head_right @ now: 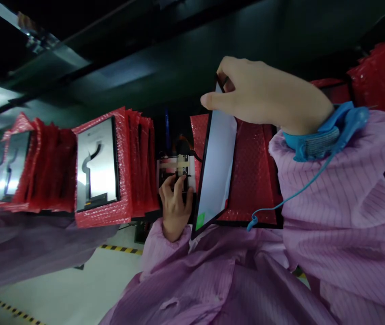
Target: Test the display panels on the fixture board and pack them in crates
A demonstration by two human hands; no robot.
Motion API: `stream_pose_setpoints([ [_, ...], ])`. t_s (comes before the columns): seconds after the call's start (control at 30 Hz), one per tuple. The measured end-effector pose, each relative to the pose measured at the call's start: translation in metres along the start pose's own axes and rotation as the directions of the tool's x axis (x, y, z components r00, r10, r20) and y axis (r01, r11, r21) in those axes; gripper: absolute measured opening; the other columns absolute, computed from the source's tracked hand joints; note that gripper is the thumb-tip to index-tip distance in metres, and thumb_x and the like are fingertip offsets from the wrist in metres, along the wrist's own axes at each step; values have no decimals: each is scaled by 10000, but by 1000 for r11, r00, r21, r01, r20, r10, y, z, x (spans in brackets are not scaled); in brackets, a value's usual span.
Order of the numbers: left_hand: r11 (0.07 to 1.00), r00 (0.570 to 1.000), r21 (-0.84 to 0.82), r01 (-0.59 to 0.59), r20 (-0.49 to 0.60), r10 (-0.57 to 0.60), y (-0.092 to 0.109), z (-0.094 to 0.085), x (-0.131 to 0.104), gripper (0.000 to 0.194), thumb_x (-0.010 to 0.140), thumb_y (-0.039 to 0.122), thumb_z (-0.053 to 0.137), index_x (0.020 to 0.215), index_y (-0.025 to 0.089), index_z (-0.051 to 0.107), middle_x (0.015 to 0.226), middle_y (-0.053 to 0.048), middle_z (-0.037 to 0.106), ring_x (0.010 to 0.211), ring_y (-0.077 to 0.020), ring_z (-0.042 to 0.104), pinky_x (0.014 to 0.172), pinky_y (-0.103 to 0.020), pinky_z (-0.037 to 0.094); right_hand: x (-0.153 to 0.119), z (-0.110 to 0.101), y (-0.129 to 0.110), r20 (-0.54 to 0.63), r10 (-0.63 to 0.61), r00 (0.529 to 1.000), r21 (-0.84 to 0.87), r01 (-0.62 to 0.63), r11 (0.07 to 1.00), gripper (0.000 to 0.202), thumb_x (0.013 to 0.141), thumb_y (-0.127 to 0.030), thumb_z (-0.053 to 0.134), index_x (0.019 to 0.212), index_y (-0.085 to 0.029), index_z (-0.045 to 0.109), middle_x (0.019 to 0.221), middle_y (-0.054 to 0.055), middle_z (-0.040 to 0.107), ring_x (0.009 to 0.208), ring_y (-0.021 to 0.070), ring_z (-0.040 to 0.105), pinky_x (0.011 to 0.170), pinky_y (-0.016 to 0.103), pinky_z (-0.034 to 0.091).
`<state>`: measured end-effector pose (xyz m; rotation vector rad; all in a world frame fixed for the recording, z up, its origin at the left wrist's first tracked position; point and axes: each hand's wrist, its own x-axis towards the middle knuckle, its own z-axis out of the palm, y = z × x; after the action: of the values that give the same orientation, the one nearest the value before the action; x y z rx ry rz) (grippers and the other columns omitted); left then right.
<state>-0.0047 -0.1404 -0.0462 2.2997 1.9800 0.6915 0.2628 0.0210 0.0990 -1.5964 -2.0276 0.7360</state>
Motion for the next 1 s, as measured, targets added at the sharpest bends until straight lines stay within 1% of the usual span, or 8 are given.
stream_pose_setpoints([
  [0.2,998,999,48,-43,-13,44,0,5,-4,377,981,255,530,1343,202,619,1347,-208,509,1257,-337,507,1059,-538,436,1,2,5,6,13,1000,-117,-13,993,429,837,-685,490,1105,-376,618,1134,28,718,1053,260,684,933,422,511],
  [0.5,1000,1000,-4,-26,-11,26,-3,6,-6,391,999,302,514,1356,185,621,1396,-213,555,1302,-338,506,1110,-545,395,-6,1,-7,-6,64,998,-111,-64,992,421,885,-584,522,1187,-305,608,1201,71,692,1113,280,667,977,428,501],
  [0.63,964,974,-138,-226,-16,226,-7,2,-8,532,1015,356,464,1499,138,431,1489,-222,503,1446,-332,402,1163,-534,348,-24,1,-19,-109,148,983,-90,-158,983,523,905,-353,558,1387,-157,502,1191,162,686,1156,350,645,1001,503,491],
  [0.7,918,929,-184,-351,59,366,-8,0,-8,582,1016,367,464,1544,150,349,1518,-202,496,1503,-316,337,1200,-526,303,-35,-2,-22,-145,206,968,-147,-227,963,561,891,-272,597,1422,-135,478,1141,173,700,1133,395,652,962,557,497],
  [0.77,902,895,-170,-398,143,422,-7,0,-8,601,1011,339,486,1559,159,316,1525,-188,501,1534,-305,286,1230,-534,247,-45,-8,-20,-172,269,948,-209,-302,930,557,870,-197,643,1409,-137,516,1175,183,692,1158,415,639,961,572,489],
  [0.83,911,896,-140,-388,177,408,-6,1,-8,609,1009,302,493,1564,148,295,1529,-189,498,1552,-301,235,1243,-554,203,-54,-18,-15,-184,324,928,-175,-355,918,554,862,-148,669,1403,-172,549,1129,154,713,1087,370,671,914,519,511],
  [0.9,918,902,-128,-376,178,394,-5,2,-7,615,1012,292,488,1567,127,279,1533,-196,491,1563,-294,196,1248,-562,186,-61,-27,-9,-187,357,915,-55,-372,926,569,867,-150,693,1414,-234,558,971,94,735,851,271,694,756,427,520],
  [1.0,918,904,-115,-379,167,394,-4,3,-6,605,1009,289,498,1558,125,303,1538,-194,485,1565,-292,182,1254,-567,174,-63,-30,0,-206,369,907,150,-343,927,589,892,-157,688,1452,-264,540,818,33,696,600,139,563,592,334,416],
])
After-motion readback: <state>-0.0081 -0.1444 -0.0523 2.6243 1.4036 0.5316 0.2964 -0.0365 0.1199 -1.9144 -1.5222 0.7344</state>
